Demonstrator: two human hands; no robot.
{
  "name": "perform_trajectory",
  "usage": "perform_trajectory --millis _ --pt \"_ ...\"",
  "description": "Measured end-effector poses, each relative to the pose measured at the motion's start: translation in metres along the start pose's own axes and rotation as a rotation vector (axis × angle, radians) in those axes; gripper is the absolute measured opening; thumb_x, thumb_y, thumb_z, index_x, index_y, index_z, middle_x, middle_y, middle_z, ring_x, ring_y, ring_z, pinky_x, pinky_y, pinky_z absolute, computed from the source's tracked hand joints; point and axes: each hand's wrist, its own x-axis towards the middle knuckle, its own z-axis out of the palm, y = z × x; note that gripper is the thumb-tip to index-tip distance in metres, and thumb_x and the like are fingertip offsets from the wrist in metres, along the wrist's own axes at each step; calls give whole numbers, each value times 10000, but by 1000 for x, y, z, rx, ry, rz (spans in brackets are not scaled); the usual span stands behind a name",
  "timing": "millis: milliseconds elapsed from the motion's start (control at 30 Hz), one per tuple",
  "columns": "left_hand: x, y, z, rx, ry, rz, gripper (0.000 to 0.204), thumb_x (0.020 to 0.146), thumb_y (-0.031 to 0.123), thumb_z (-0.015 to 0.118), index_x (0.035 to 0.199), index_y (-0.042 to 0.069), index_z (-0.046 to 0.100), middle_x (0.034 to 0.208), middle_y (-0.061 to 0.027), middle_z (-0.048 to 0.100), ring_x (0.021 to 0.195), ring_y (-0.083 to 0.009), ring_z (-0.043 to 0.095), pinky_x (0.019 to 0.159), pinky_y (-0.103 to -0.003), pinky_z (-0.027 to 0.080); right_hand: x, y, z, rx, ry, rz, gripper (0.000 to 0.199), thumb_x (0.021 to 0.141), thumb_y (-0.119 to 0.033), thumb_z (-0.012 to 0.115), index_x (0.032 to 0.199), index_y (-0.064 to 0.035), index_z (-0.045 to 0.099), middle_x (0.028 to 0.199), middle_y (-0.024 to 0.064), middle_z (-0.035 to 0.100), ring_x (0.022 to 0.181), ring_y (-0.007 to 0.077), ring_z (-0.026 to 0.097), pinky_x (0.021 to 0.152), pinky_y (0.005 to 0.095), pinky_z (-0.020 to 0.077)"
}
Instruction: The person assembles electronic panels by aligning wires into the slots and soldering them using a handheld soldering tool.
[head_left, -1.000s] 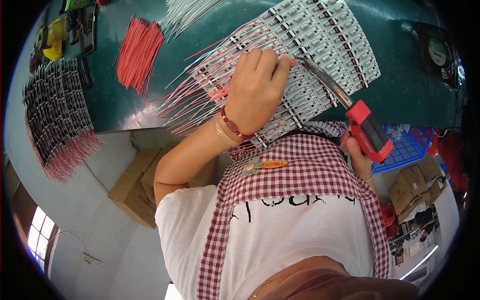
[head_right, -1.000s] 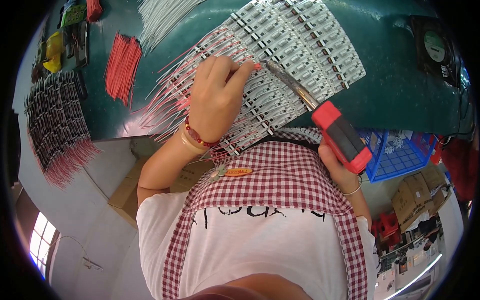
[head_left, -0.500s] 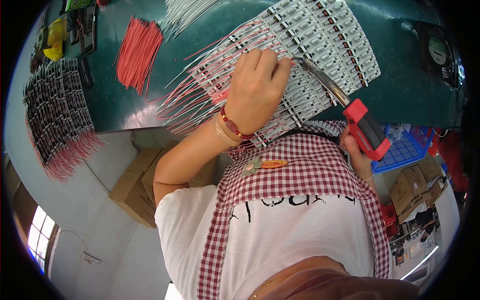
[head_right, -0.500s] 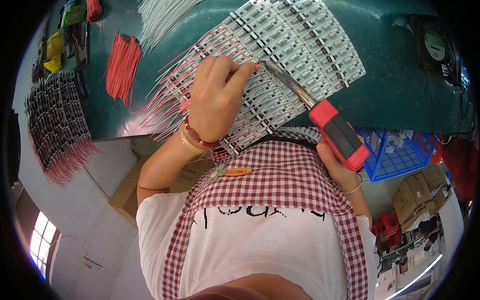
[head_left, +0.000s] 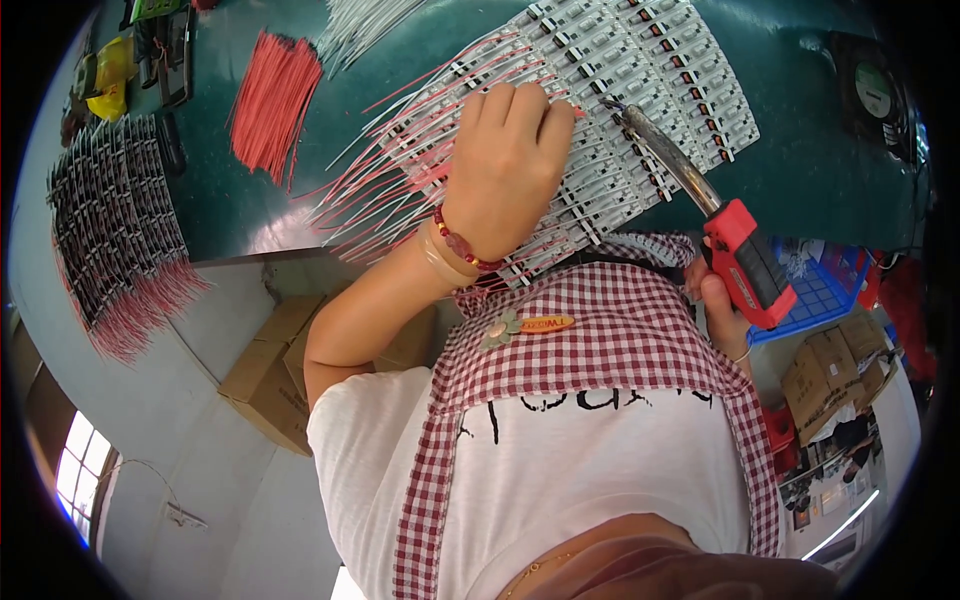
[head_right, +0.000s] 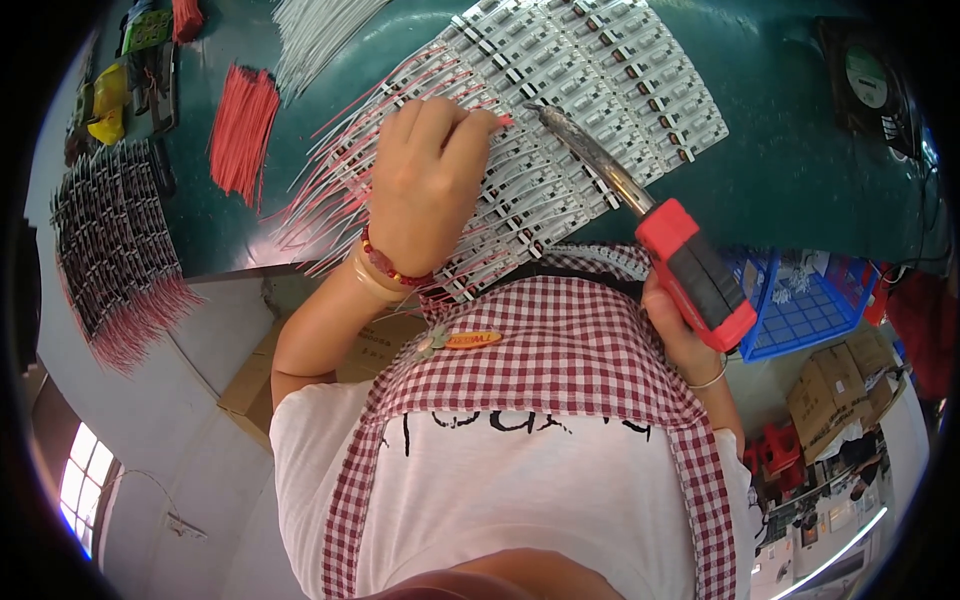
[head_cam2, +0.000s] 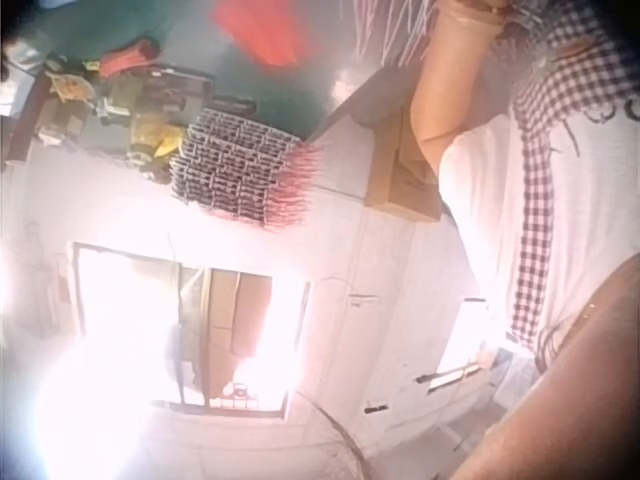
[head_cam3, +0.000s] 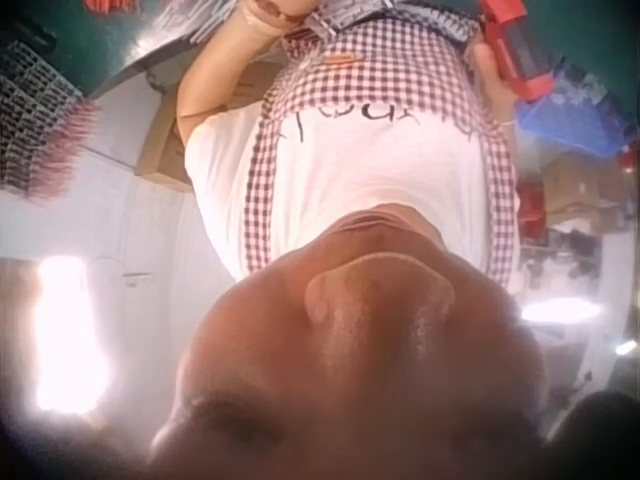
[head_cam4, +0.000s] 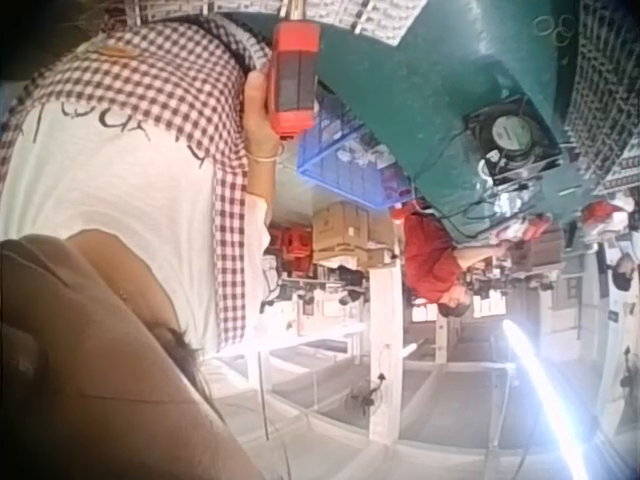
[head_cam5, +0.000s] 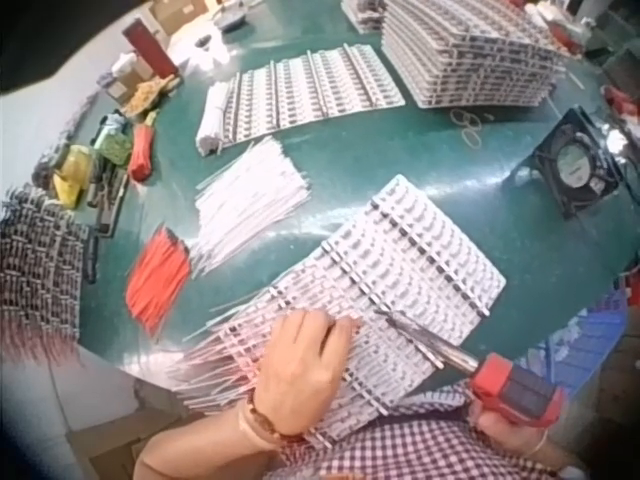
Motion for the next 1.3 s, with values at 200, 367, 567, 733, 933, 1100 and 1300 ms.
perform_trajectory --millis 200,367,567,733,933,1100,1300 --pt "-6 5 0 -77 45 16 260 739 42 665 996 40 705 809 -59 522 766 -229 530 679 -351 428 -3 2 1 6 -15 30 261 912 -127 699 1129 14 672 1023 78 689 937 176 639 842 329 504" --pt "-7 6 3 -85 51 -4 250 735 21 663 980 34 711 796 -59 506 757 -228 520 675 -351 429 1 6 5 -135 6 -13 244 862 -120 735 1069 2 694 987 102 691 866 197 658 771 331 522" --pt "-6 6 5 -79 46 -2 245 726 7 668 966 33 712 791 -63 500 751 -227 521 672 -350 433 5 4 7 -218 -10 -36 267 812 -116 768 1043 -2 699 910 90 683 807 209 660 724 329 526" --pt "-5 8 3 -75 40 -21 235 728 5 667 957 36 711 796 -62 505 753 -231 526 674 -353 436 -6 2 3 -173 11 -29 258 877 -171 736 1073 -6 700 981 102 698 861 200 666 755 328 521" --pt "-4 6 0 -56 -10 -24 243 738 24 664 977 47 700 815 -63 517 771 -235 537 688 -355 434 -7 5 3 18 42 7 266 894 -184 728 1094 -10 699 999 81 706 908 184 664 797 325 518" --pt "-7 5 1 -37 -26 2 145 763 52 638 899 1 642 823 -93 506 789 -254 521 703 -371 426 -5 7 3 -210 6 -33 275 865 -168 746 1090 -18 700 975 94 698 865 211 670 768 325 522" --pt "-8 6 1 -60 -2 -8 249 747 18 640 990 43 688 827 -65 521 775 -237 529 697 -356 431 5 4 14 -259 21 -107 258 814 -166 754 1013 -13 700 897 111 672 753 250 663 657 328 514"
